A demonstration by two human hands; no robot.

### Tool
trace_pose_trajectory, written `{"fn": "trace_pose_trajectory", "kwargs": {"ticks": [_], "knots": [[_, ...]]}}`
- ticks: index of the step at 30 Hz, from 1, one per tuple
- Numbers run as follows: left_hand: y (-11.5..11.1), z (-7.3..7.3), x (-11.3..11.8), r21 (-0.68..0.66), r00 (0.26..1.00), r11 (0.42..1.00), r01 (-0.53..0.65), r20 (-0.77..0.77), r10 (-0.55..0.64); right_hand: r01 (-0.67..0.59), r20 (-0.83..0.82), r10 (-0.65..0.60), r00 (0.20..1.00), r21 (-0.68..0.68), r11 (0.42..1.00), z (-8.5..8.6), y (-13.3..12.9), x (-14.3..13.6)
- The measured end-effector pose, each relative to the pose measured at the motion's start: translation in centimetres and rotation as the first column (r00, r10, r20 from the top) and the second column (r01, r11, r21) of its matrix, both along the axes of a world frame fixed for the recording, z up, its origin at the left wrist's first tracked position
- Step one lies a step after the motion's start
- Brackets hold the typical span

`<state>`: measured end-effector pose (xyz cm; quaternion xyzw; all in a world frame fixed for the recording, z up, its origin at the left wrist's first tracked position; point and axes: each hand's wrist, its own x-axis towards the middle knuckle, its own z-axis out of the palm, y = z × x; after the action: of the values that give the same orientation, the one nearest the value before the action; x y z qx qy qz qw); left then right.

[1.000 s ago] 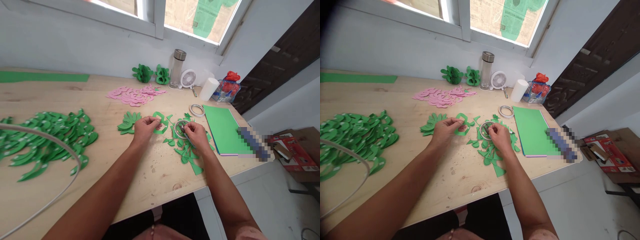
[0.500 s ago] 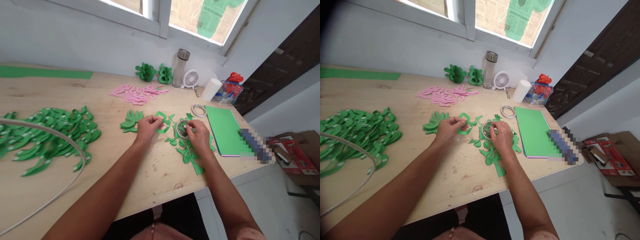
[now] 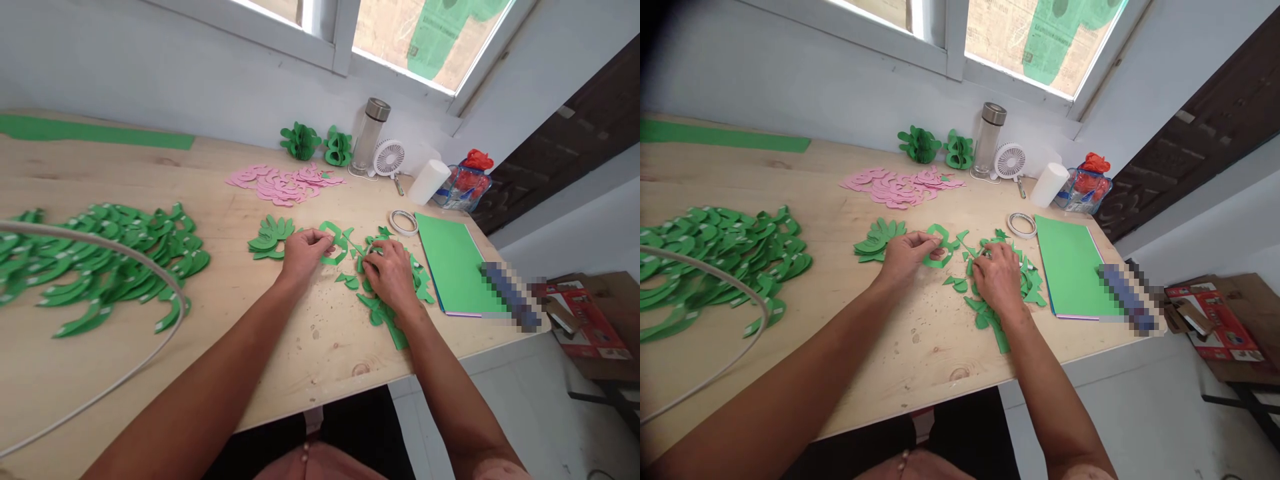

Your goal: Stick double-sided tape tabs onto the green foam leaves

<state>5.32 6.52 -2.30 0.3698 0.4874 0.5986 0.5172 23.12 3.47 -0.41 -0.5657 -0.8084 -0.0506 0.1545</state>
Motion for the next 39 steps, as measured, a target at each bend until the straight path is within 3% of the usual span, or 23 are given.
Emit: {"fn": "trace_pose_trajectory", "kwargs": {"ticks": [6, 14, 22, 39], "knots": [[0.0, 0.0, 0.0, 0.0, 1.0, 1.0, -0.001, 0.006, 0.001, 0.024, -0.033, -0.023, 0.999, 0.045, 0.999, -0.6, 0.3, 0.2], [0.0, -0.1, 0.2, 0.014, 1.0, 1.0, 0.001, 0.006, -0.001, -0.093, -0.023, 0.094, 0.995, 0.028, 0.995, -0.6, -0.1, -1.0], [0.1, -0.3, 0.1, 0.027, 1.0, 1.0, 0.0, -0.008, 0.0, 0.019, 0.024, -0.021, 1.0, 0.057, 0.998, -0.5, -0.1, -0.9], [-0.1, 0.0, 0.2, 0.008, 1.0, 1.0, 0.0, -0.002, 0.0, -0.006, -0.06, 0.006, 0.998, 0.015, 1.0, -1.3, 0.4, -1.5]]}}
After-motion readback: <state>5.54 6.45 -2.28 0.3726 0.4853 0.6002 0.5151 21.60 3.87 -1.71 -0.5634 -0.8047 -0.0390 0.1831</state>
